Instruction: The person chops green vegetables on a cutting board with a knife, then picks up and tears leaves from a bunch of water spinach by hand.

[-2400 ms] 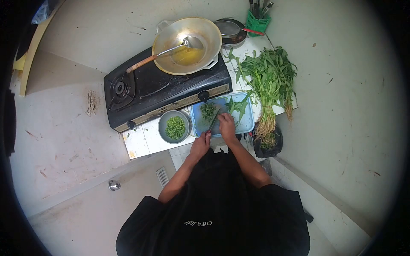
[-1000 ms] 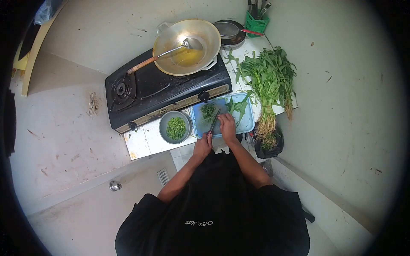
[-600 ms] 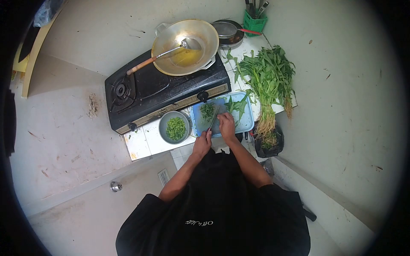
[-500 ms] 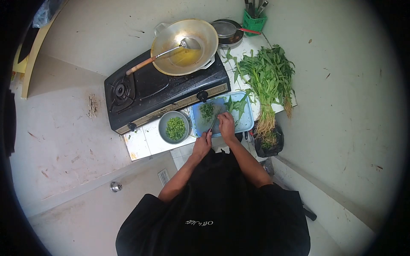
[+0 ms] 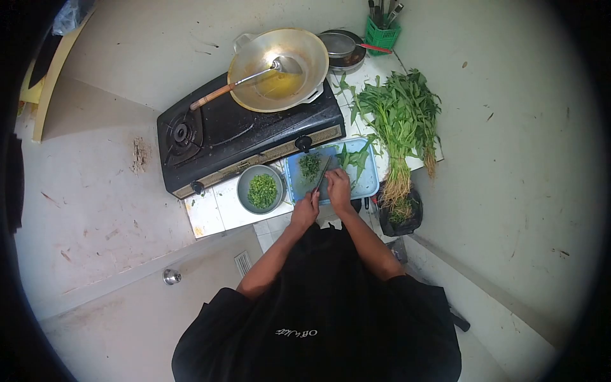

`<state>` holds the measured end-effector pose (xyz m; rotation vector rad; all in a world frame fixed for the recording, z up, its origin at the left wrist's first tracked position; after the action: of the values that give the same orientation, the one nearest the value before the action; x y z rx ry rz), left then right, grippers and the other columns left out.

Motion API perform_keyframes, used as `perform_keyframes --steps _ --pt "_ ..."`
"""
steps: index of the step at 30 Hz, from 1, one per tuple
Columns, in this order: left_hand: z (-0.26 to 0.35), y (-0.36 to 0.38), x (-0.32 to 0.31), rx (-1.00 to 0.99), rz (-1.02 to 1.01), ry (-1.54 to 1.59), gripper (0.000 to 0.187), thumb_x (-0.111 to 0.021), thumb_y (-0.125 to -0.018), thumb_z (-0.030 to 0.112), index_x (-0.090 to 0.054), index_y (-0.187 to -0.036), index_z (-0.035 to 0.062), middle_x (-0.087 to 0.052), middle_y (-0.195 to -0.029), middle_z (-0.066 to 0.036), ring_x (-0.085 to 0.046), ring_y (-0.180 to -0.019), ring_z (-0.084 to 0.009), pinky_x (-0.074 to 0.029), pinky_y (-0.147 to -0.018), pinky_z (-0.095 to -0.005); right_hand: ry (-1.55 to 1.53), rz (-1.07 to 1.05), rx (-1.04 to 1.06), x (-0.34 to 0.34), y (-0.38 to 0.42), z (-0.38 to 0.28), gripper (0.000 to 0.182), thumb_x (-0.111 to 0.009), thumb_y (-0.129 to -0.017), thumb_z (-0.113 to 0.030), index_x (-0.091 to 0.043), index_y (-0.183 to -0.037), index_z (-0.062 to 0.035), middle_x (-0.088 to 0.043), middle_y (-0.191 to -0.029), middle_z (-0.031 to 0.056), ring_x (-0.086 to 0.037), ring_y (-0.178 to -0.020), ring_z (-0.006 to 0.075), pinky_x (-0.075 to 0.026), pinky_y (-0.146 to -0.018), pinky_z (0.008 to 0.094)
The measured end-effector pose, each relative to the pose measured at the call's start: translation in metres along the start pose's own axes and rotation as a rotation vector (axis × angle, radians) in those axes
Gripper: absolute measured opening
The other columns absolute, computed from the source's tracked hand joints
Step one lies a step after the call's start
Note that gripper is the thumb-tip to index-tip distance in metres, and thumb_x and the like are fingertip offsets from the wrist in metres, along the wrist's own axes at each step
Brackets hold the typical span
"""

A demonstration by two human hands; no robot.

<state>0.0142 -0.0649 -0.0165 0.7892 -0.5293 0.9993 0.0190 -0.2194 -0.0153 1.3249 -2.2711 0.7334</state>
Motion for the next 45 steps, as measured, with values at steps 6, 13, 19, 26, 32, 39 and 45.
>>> perform_keyframes --steps 6,13,19,26,32,39,45 --pt "-0.023 0.030 0.006 0.033 -0.037 -0.016 0.043 -0.045 -0.105 0.040 -0.055 -0.111 -0.0016 -0.064 -0.079 -0.036 -0.063 -0.079 -0.0569 -0.051 -0.071 -0.0647 -0.026 0.050 -0.015 0.000 0.003 -0.001 0.012 -0.068 -0.084 0.000 -0.073 -0.094 -0.0006 -0.067 -0.092 0.0146 -0.064 -0.090 0.0359 -0.051 -0.082 0.0425" --pt "-0.013 0.014 0.011 -0.037 0.058 0.051 0.040 -0.048 -0.104 0.038 -0.056 -0.106 -0.0010 -0.065 -0.077 -0.035 -0.065 -0.075 -0.0553 -0.053 -0.067 -0.0620 0.001 0.044 0.046 0.002 0.007 0.004 0.014 -0.066 -0.085 0.002 -0.073 -0.096 -0.0006 -0.065 -0.094 0.0156 -0.063 -0.091 0.0358 -0.051 -0.082 0.0429" --pt "-0.009 0.025 0.006 0.011 -0.042 0.036 0.042 -0.047 -0.104 0.039 -0.056 -0.108 -0.0014 -0.065 -0.082 -0.037 -0.064 -0.080 -0.0559 -0.053 -0.071 -0.0625 -0.007 0.017 0.009 0.001 0.004 0.004 0.013 -0.063 -0.086 0.003 -0.072 -0.094 0.0013 -0.065 -0.093 0.0166 -0.062 -0.091 0.0367 -0.051 -0.083 0.0427" --pt "-0.007 0.018 0.005 0.004 -0.032 0.031 0.042 -0.046 -0.104 0.040 -0.057 -0.108 -0.0003 -0.065 -0.082 -0.036 -0.064 -0.081 -0.0558 -0.052 -0.073 -0.0628 -0.015 0.006 0.004 -0.001 0.003 0.007 0.012 -0.061 -0.086 0.002 -0.071 -0.092 0.0014 -0.066 -0.093 0.0164 -0.062 -0.090 0.0373 -0.050 -0.084 0.0437" --pt "0.013 -0.002 0.002 -0.011 0.008 -0.006 0.043 -0.044 -0.105 0.040 -0.058 -0.108 0.0000 -0.066 -0.081 -0.035 -0.065 -0.081 -0.0553 -0.053 -0.074 -0.0616 -0.024 0.013 -0.004 0.003 0.002 0.003 0.011 -0.063 -0.086 0.001 -0.071 -0.093 0.0007 -0.066 -0.092 0.0160 -0.063 -0.090 0.0368 -0.051 -0.082 0.0430" --pt "-0.014 0.025 0.003 0.035 -0.044 -0.037 0.044 -0.045 -0.105 0.040 -0.056 -0.114 -0.0008 -0.066 -0.082 -0.035 -0.065 -0.081 -0.0550 -0.052 -0.073 -0.0620 -0.012 0.033 -0.022 0.003 0.004 0.003 0.010 -0.064 -0.087 0.000 -0.072 -0.093 -0.0001 -0.066 -0.091 0.0151 -0.064 -0.089 0.0368 -0.052 -0.082 0.0428" --pt "-0.015 0.017 0.005 0.055 0.003 0.002 0.043 -0.046 -0.105 0.039 -0.057 -0.111 -0.0017 -0.065 -0.080 -0.036 -0.065 -0.079 -0.0552 -0.052 -0.070 -0.0624 0.003 0.006 0.068 0.004 0.008 0.005 0.016 -0.062 -0.086 0.003 -0.073 -0.098 0.0008 -0.066 -0.093 0.0163 -0.063 -0.091 0.0363 -0.051 -0.083 0.0424"
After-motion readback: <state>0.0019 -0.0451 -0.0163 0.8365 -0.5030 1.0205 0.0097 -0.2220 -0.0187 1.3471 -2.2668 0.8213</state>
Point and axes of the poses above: each hand's wrist, its own y-axis away from the middle knuckle, its own x-axis out of the back of the hand, z = x × y, the point moved 4 cm from there along -y, towards the middle knuckle
